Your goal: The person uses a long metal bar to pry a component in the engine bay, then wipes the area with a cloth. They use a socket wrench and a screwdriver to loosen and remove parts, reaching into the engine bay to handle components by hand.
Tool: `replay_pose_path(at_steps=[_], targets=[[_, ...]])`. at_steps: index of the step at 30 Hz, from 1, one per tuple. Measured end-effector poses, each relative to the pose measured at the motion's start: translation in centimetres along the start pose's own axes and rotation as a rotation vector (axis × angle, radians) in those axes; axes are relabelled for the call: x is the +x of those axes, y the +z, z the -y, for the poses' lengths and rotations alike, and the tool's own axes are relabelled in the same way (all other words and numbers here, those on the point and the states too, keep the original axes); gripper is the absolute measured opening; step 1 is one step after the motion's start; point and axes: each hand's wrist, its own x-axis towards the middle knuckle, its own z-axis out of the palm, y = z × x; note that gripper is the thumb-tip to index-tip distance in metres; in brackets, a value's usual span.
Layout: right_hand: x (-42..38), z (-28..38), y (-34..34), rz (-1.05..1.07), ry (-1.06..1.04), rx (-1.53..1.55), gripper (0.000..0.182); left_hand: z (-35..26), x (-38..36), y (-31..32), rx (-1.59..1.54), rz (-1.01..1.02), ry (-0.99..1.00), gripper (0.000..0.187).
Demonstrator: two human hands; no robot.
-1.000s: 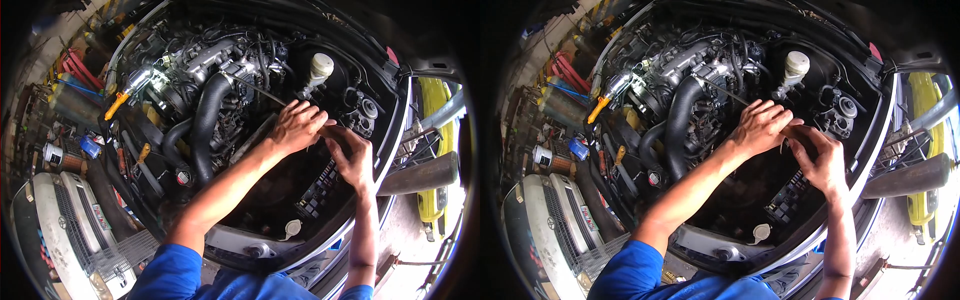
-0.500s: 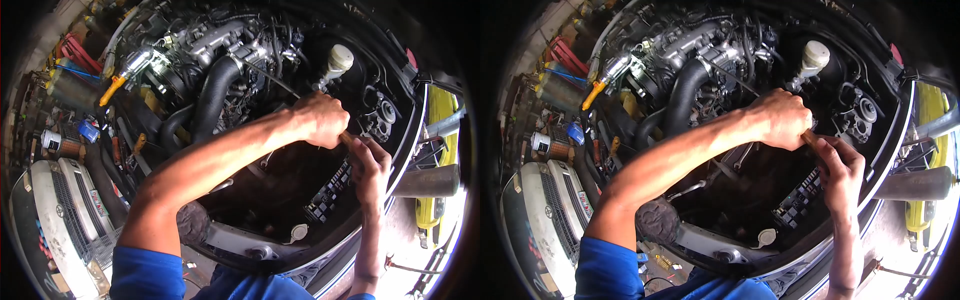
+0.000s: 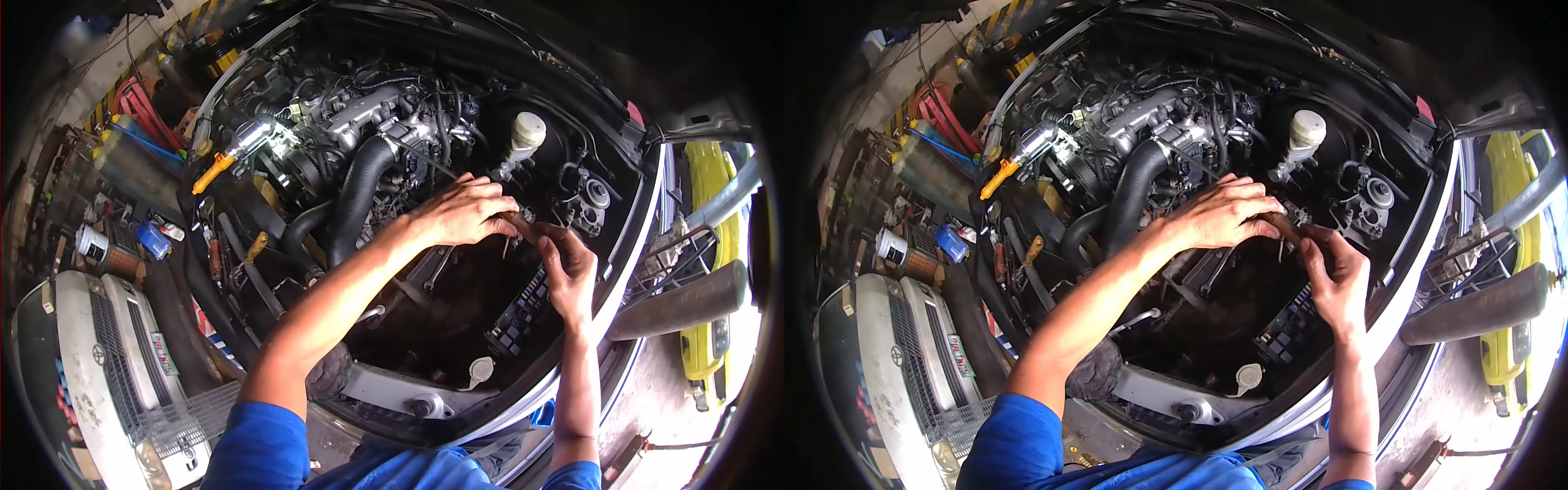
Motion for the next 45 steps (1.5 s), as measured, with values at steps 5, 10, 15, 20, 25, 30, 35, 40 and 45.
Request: replay_pose_path(at_steps=[5,10,15,20,25,30,35,40,45], targets=[[0.3,0.1,-0.7,0.019,-0.144,-0.185,0.026,0.2,0.3,1.1,0.015,-0.143,0.04,0.037],[0.6,-0.2,-0.6,0.009,-0.352,-0.257,0.027,0.6,0.5,2.0,0.006,-0.137,0.039,0.042],[0.5,-0.3,-0.1,0.007,-0.204,-0.139,0.03,0.7,0.5,2.3,0.026,-0.181,0.026,0.045],[0.8,0.2,-0.7,0.052,-0.175,-0.244,0.032,0.5,0.4,2.4,0.062,-0.2,0.024,0.046],[0.6,-0.1,-0.7,0.026,-0.164,-0.228,0.032,0.4,0.6,2.9,0.028,-0.207,0.006,0.047],[0.6,-0.1,-0.8,0.02,-0.143,-0.206,0.032,0.4,0.9,2.9,0.03,-0.215,0.015,0.047],[0.7,-0.3,-0.7,0.009,-0.201,-0.253,0.033,0.6,0.8,3.0,0.02,-0.224,0.023,0.046],[0.6,-0.2,-0.6,0.001,-0.246,-0.312,0.034,0.6,0.7,2.9,0.019,-0.222,0.025,0.046],[0.6,0.1,-0.6,0.004,-0.281,-0.336,0.034,0.7,0.6,3.0,0.024,-0.219,0.02,0.046]])
